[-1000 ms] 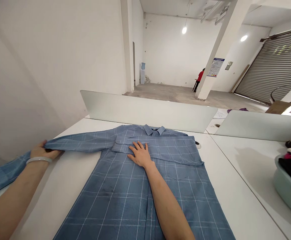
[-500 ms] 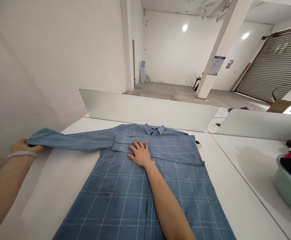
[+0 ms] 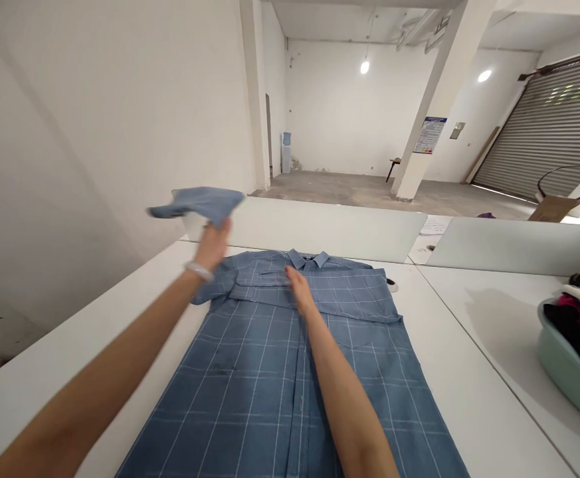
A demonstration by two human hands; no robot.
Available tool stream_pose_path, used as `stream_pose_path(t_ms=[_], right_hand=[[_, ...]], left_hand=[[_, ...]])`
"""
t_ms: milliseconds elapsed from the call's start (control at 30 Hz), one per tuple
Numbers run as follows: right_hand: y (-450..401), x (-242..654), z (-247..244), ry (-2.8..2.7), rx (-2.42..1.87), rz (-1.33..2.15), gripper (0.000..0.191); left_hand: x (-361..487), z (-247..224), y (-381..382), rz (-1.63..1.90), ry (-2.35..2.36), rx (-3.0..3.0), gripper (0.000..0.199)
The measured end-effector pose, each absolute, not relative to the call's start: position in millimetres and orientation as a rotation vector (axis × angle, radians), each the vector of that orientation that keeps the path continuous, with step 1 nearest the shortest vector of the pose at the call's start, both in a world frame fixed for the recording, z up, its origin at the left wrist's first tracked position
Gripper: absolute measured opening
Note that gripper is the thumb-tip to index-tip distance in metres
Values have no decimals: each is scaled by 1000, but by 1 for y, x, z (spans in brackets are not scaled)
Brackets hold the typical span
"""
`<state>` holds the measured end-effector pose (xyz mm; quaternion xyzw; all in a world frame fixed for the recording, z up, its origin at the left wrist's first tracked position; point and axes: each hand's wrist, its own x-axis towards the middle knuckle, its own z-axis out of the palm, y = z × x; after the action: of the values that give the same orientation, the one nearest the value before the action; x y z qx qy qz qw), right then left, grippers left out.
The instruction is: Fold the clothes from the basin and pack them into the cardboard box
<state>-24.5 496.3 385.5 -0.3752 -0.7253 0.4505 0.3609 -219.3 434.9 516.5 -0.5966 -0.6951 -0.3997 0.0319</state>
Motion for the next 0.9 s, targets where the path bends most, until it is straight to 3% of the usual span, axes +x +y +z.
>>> stream_pose_path(t_ms=[67, 167, 300, 467, 567, 633, 767, 900], right_hand=[[506, 4, 396, -1652, -932, 1288, 74], [516, 60, 399, -900, -770, 1631, 71], [516, 113, 375, -659, -856, 1643, 63], [507, 111, 353, -833, -983, 1471, 38], [502, 102, 358, -937, -1019, 1331, 41], [497, 98, 367, -1017, -1031, 1233, 44], [484, 83, 395, -1488, -995, 867, 46], [476, 45, 408, -2275, -1038, 339, 48]], left_hand=[[-153, 495, 441, -1024, -2033, -1987, 54], [-73, 450, 437, -564, -1893, -2286, 65], [-46, 400, 417, -305, -1802, -2602, 78], [-94, 388, 397, -486, -1714, -2594, 64], [-128, 386, 392, -693, -1700, -2524, 36], [-149, 383, 390, -856, -1793, -2308, 29], [-188, 378, 384, -1097, -2103, -1699, 39], [-218, 379, 379, -1266, -2324, -1528, 49]])
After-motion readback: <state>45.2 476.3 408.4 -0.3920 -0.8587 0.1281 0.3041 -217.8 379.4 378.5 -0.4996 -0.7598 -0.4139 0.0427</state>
